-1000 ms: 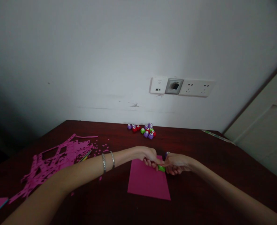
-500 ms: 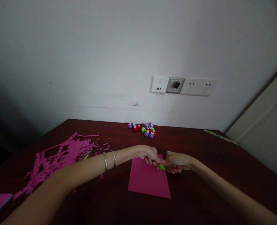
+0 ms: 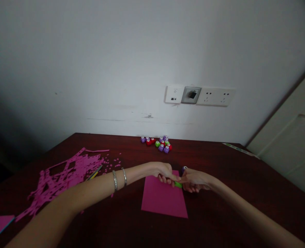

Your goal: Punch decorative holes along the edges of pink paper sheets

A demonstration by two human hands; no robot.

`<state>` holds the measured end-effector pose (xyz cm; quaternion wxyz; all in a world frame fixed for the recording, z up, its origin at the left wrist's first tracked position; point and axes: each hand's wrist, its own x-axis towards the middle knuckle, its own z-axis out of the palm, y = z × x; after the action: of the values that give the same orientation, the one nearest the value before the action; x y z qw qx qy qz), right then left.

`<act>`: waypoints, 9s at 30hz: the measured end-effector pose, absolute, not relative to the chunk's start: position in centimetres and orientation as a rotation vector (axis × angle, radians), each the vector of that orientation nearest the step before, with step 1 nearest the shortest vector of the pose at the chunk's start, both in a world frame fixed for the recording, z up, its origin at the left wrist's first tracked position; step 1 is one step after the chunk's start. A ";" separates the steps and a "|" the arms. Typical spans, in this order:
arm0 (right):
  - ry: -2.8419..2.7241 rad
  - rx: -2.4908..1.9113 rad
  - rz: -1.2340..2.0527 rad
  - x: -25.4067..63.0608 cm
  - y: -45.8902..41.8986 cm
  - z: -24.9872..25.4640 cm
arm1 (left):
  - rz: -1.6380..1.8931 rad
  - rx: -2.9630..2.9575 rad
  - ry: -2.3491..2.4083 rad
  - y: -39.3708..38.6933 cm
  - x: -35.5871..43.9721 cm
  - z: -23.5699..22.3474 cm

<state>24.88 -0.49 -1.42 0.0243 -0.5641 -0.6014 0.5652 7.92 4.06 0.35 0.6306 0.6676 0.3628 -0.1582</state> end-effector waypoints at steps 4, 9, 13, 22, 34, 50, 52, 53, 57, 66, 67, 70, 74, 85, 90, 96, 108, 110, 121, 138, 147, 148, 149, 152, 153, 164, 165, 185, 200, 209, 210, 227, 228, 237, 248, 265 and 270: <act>-1.901 -1.814 1.659 24.8 -1.0 -1.0 | -0.264 1.640 0.902 3.3 7.5 0.2; -1.842 -1.817 1.621 24.6 -2.1 -0.4 | 0.024 1.928 1.034 1.8 6.7 -0.8; -1.824 -1.836 1.522 24.5 -2.6 -0.9 | 0.367 2.254 1.160 0.1 5.6 -0.5; -1.907 -1.684 0.986 23.8 -3.4 -1.7 | 0.013 2.718 0.764 -2.4 2.7 -1.1; -2.070 -1.480 0.879 25.0 -4.1 -0.9 | -0.137 2.671 0.812 -2.8 2.6 -2.9; -2.236 -1.429 0.658 24.3 -4.6 -1.5 | -0.111 2.670 0.788 -2.8 2.5 -3.1; -2.231 -1.461 0.659 24.4 -4.5 -1.3 | -0.094 2.669 0.789 -2.9 2.5 -3.1; -2.230 -1.475 0.662 24.5 -4.5 -1.1 | -0.088 2.664 0.790 -2.9 2.4 -3.1; -2.256 -1.491 0.698 25.3 -4.4 -0.5 | -0.090 2.635 0.792 -3.0 2.4 -2.7; -2.081 -1.691 1.028 27.6 -4.4 0.3 | -0.114 2.664 0.793 -2.9 2.4 -2.8; -2.076 -1.677 1.031 27.6 -4.4 0.4 | -0.118 2.661 0.792 -2.9 2.4 -2.8; -2.075 -1.668 1.040 27.5 -4.3 0.4 | -0.125 2.646 0.794 -2.9 2.4 -2.8; -2.100 -1.686 1.024 27.4 -4.2 0.0 | -0.120 2.635 0.793 -3.0 2.4 -2.7; -2.090 -1.638 1.006 27.8 -4.2 1.0 | -0.106 2.636 0.804 -3.0 2.4 -2.9; -2.009 -1.581 0.658 29.9 -2.9 -0.1 | -0.116 2.628 0.798 -2.9 2.4 -2.9; -1.904 -1.652 0.419 31.5 -1.7 -4.2 | -0.120 2.600 0.811 -2.8 2.5 -2.8; -1.961 -1.750 0.259 31.2 -1.8 -4.9 | 0.503 2.524 1.169 -0.8 2.6 -0.7; -1.972 -1.764 0.245 31.2 -1.9 -4.9 | 0.715 2.510 1.282 1.8 1.8 -0.5; -1.974 -1.810 0.190 31.3 -1.7 -5.1 | 0.723 2.196 1.923 15.4 -3.6 -1.3; -1.983 -1.765 0.165 31.4 -1.5 -5.5 | 0.559 2.118 2.139 17.7 -2.6 -3.9; -1.978 -1.770 0.169 31.5 -1.5 -5.6 | 0.713 2.050 2.089 16.9 -2.9 -4.3; -1.983 -1.769 0.173 31.5 -1.5 -5.6 | 0.741 2.044 2.076 16.7 -3.0 -4.3; -1.986 -1.769 0.176 31.5 -1.5 -5.6 | 0.771 2.039 2.061 16.4 -3.0 -4.2; -1.982 -1.769 0.174 31.5 -1.5 -5.6 | 0.867 2.034 2.001 15.4 -3.1 -4.0; -1.981 -1.770 0.173 31.4 -1.6 -5.6 | 0.899 2.036 1.976 15.1 -3.1 -3.8; -1.911 -1.718 0.278 31.6 -1.6 -5.4 | 1.173 2.130 1.679 10.8 -2.3 -2.5; -1.887 -1.685 0.312 31.7 -1.5 -5.3 | 1.215 2.128 1.639 10.4 -2.1 -2.5; -1.707 -1.365 0.487 25.3 -3.0 1.4 | 1.376 2.347 1.206 4.3 -0.7 2.8; -1.755 -1.388 0.606 17.7 0.1 3.2 | 1.333 2.461 1.127 2.8 0.4 2.1; -1.749 -1.430 0.614 17.4 -0.4 3.3 | 1.299 2.540 1.132 2.5 0.9 1.3; -1.751 -1.434 0.609 17.4 -0.4 3.3 | 1.292 2.549 1.129 2.5 0.9 1.2; -1.670 -1.336 1.051 21.0 -5.2 1.9 | 0.474 2.606 0.870 2.8 -1.9 3.8; -1.681 -1.325 1.077 21.4 -5.8 1.4 | 0.382 2.609 0.866 2.8 -1.8 3.5; -1.887 -1.360 0.904 23.8 -7.3 -0.3 | 0.167 2.608 1.022 2.9 -1.1 0.8; -2.046 -1.436 0.647 24.6 -7.2 -0.2 | -0.114 2.609 1.084 3.4 -1.1 0.5; -1.855 -1.585 1.009 24.6 -6.9 0.0 | -0.071 2.499 1.060 3.4 -0.8 0.5; -1.617 -1.608 1.257 24.6 -6.9 0.2 | -0.014 2.512 1.046 3.7 -0.8 -0.1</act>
<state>24.58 -6.90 0.18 0.2657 -0.5955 -0.5986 0.4653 -0.84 3.71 -0.12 0.2088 0.9028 0.3760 -0.0050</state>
